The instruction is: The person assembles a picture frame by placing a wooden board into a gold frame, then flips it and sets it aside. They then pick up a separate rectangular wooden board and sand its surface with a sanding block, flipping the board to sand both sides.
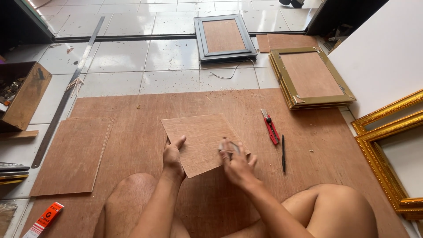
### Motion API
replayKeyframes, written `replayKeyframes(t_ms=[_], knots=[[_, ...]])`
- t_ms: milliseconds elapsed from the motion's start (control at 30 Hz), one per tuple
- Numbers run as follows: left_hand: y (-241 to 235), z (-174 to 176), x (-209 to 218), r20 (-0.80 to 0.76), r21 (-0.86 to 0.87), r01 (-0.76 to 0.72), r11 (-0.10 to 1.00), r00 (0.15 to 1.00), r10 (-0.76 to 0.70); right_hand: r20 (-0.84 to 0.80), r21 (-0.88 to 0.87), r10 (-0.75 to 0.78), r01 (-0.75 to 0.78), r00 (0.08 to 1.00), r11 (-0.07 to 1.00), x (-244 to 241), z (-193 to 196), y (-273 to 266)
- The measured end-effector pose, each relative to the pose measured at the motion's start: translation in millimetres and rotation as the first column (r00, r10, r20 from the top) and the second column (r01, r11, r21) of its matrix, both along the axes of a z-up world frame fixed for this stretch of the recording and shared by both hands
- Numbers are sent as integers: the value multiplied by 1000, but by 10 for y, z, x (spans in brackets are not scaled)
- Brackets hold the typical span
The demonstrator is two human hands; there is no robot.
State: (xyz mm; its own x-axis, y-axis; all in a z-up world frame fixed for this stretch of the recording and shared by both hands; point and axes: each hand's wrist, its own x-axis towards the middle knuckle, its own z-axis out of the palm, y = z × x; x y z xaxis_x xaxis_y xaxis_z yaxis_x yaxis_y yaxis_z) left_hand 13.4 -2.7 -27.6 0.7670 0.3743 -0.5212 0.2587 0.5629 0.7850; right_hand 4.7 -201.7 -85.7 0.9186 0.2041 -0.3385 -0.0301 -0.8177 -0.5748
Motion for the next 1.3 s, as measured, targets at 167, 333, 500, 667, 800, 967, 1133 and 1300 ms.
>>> replayKeyframes(t_ms=[167,333,500,667,800,967,1133,1300], knots=[[-7,-211,50,-12,-51,-50,997,999,50,-84,-146,-146,133,986,980,153,-285,-223],[61,-385,121,-25,-53,-80,995,997,79,-107,-193,105,-124,989,973,-353,607,162],[43,-248,105,-30,-115,-67,991,997,64,-153,-307,-50,0,987,952,107,-101,-299],[40,-365,145,-21,-76,-86,993,996,85,-106,-370,-30,-11,994,929,-13,66,-52],[52,-416,130,-30,-80,-78,994,997,76,-24,-418,95,-96,995,903,-207,265,129],[95,-637,215,-51,-100,-86,991,995,81,-49,-393,-11,-9,999,919,206,-80,-156],[50,-596,170,-40,-110,-87,990,996,84,13,-358,54,-46,998,933,36,193,69],[101,-624,208,-48,-104,-93,990,995,88,14,-325,104,-93,995,941,43,231,169]])
